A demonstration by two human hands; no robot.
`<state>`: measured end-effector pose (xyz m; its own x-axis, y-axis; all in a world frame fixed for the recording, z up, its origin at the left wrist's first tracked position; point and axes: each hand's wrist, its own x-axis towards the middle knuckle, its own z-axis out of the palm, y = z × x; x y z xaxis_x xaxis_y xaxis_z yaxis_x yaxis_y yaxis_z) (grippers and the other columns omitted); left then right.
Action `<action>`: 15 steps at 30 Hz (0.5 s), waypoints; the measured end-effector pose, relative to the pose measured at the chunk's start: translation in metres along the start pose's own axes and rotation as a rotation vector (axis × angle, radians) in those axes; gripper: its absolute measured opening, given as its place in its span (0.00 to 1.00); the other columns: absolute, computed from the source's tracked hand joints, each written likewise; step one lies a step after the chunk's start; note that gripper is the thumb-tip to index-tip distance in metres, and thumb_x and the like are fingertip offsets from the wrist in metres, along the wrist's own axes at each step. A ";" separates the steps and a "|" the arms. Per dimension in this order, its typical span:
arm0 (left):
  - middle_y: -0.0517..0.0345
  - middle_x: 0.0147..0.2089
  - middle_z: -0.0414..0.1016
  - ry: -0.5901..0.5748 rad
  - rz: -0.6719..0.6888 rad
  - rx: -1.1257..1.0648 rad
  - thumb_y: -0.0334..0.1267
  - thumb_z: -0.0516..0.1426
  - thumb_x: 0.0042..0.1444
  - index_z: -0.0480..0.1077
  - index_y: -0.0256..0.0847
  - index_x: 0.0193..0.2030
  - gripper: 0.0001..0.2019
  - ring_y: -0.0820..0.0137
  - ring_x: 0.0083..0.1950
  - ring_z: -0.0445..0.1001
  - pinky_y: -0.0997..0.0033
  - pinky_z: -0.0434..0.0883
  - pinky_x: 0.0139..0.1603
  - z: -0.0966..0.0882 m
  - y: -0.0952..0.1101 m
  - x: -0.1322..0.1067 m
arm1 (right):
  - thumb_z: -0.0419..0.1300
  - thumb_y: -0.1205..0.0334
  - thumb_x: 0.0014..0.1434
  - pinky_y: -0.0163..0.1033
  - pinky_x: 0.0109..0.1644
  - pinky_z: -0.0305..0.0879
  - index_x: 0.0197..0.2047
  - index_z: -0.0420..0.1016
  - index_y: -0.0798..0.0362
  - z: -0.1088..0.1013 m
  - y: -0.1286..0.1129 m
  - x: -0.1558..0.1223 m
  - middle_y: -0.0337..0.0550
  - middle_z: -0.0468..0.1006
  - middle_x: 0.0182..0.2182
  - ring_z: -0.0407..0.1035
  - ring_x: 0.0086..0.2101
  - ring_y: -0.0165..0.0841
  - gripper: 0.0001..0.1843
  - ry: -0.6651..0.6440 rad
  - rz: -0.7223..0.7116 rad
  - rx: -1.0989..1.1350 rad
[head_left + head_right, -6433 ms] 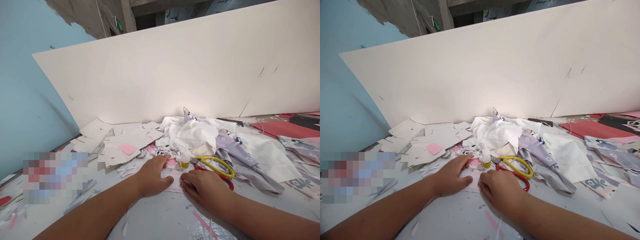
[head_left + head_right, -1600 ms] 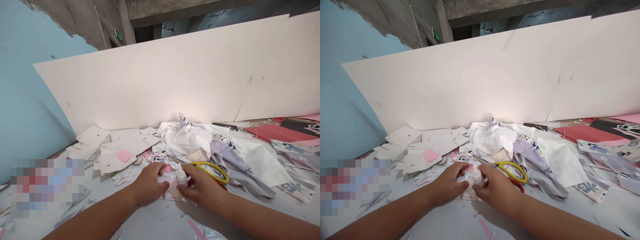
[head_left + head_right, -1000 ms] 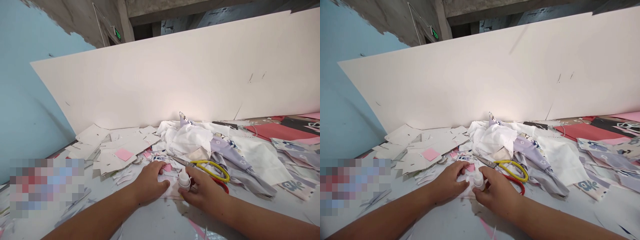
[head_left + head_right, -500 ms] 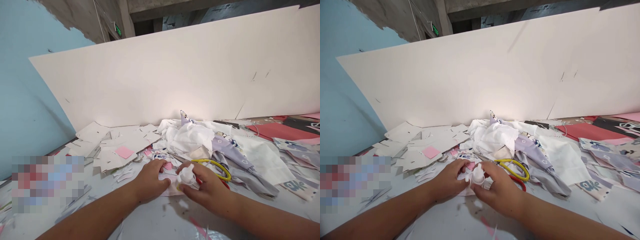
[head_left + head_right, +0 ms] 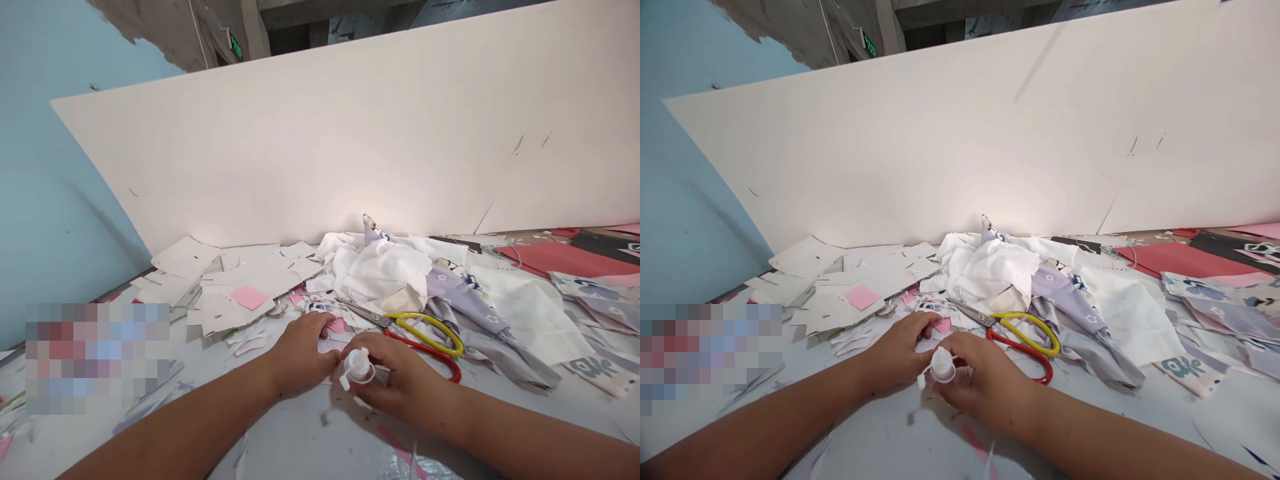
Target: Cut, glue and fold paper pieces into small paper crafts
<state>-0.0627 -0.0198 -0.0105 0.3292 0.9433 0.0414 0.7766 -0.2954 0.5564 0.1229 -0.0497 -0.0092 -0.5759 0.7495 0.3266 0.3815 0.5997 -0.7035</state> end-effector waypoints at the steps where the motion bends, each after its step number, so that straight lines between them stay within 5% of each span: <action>1: 0.54 0.46 0.69 0.001 0.016 0.004 0.47 0.56 0.44 0.65 0.44 0.50 0.25 0.61 0.46 0.66 0.66 0.63 0.44 0.000 0.000 0.000 | 0.58 0.70 0.48 0.36 0.39 0.65 0.35 0.72 0.52 0.000 -0.001 0.000 0.41 0.75 0.33 0.69 0.34 0.34 0.08 -0.005 0.013 0.012; 4: 0.54 0.45 0.69 0.005 0.029 0.017 0.46 0.56 0.44 0.65 0.44 0.50 0.24 0.62 0.44 0.66 0.66 0.64 0.43 0.001 -0.002 0.001 | 0.58 0.69 0.49 0.36 0.37 0.65 0.34 0.71 0.53 -0.002 -0.001 -0.002 0.41 0.74 0.31 0.68 0.32 0.33 0.06 0.023 0.050 0.055; 9: 0.56 0.42 0.69 -0.001 0.038 0.023 0.44 0.55 0.45 0.65 0.45 0.49 0.22 0.64 0.42 0.66 0.66 0.64 0.42 0.002 -0.003 0.002 | 0.56 0.61 0.55 0.37 0.37 0.65 0.37 0.65 0.51 -0.004 0.003 -0.004 0.39 0.71 0.32 0.67 0.32 0.33 0.06 0.247 0.087 0.257; 15: 0.55 0.43 0.69 0.000 0.050 0.008 0.47 0.56 0.43 0.65 0.44 0.48 0.23 0.63 0.42 0.67 0.66 0.65 0.41 -0.001 -0.001 0.000 | 0.58 0.65 0.53 0.36 0.36 0.63 0.36 0.69 0.51 0.001 -0.004 0.000 0.38 0.73 0.32 0.68 0.33 0.33 0.06 -0.014 0.139 0.137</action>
<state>-0.0638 -0.0196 -0.0102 0.3679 0.9273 0.0691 0.7635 -0.3436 0.5468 0.1206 -0.0528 -0.0071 -0.5349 0.8178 0.2120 0.3567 0.4461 -0.8208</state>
